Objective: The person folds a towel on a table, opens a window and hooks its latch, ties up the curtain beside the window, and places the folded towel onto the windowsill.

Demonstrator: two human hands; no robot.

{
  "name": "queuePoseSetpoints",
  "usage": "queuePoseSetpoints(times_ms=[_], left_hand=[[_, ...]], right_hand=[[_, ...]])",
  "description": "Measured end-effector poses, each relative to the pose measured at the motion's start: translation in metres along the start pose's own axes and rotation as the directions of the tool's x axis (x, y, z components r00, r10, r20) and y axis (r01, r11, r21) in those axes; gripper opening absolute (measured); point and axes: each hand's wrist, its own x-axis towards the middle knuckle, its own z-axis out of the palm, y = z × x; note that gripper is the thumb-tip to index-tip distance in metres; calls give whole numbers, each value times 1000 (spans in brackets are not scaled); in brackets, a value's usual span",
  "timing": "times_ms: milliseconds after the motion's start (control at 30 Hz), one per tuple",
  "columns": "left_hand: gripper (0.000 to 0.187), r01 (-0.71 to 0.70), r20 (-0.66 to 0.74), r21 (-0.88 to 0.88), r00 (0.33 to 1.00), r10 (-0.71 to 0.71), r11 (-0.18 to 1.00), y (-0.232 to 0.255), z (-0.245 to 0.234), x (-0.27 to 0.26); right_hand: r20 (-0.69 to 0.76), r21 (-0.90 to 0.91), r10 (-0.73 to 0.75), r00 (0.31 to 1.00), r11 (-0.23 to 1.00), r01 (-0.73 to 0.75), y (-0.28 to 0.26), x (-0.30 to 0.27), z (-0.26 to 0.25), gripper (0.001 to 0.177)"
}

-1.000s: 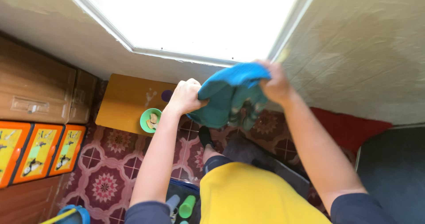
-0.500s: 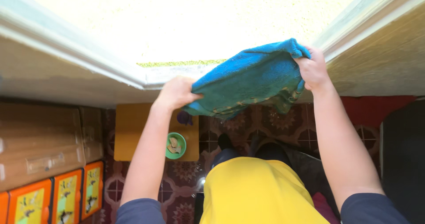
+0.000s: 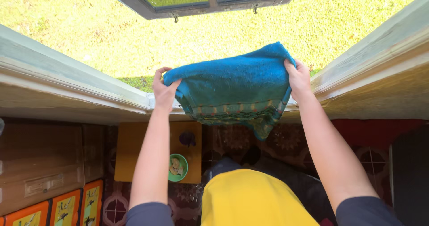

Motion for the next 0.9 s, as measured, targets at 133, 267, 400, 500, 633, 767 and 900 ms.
queuePoseSetpoints(times_ms=[133, 267, 400, 500, 633, 767, 900], left_hand=[[42, 63, -152, -121, 985, -81, 991, -35, 20, 19], [40, 84, -157, -83, 983, -96, 993, -59, 30, 40], [41, 194, -196, 125, 966, -167, 973, -90, 34, 72], [46, 212, -288, 149, 944, -163, 966, -132, 40, 102], [49, 332, -215, 68, 926, -311, 941, -180, 38, 115], [61, 466, -67, -33, 881, -468, 884, -206, 33, 111], [76, 483, 33, 185, 867, -497, 856, -225, 13, 109]], right_hand=[[-29, -26, -40, 999, 999, 39, 16, 15, -3, 18], [-126, -208, -94, 987, 976, 66, 37, 32, -6, 17], [-213, -443, -95, 972, 896, -10, 55, 44, -12, 24], [-252, -603, -80, 964, 792, -92, 70, 48, -15, 30], [-186, -705, 228, 956, 646, -292, 102, 27, -20, 40], [-132, -926, 138, 982, 336, -171, 106, 9, -7, 46], [-54, -994, -115, 992, -84, -63, 96, -6, 14, 51]])
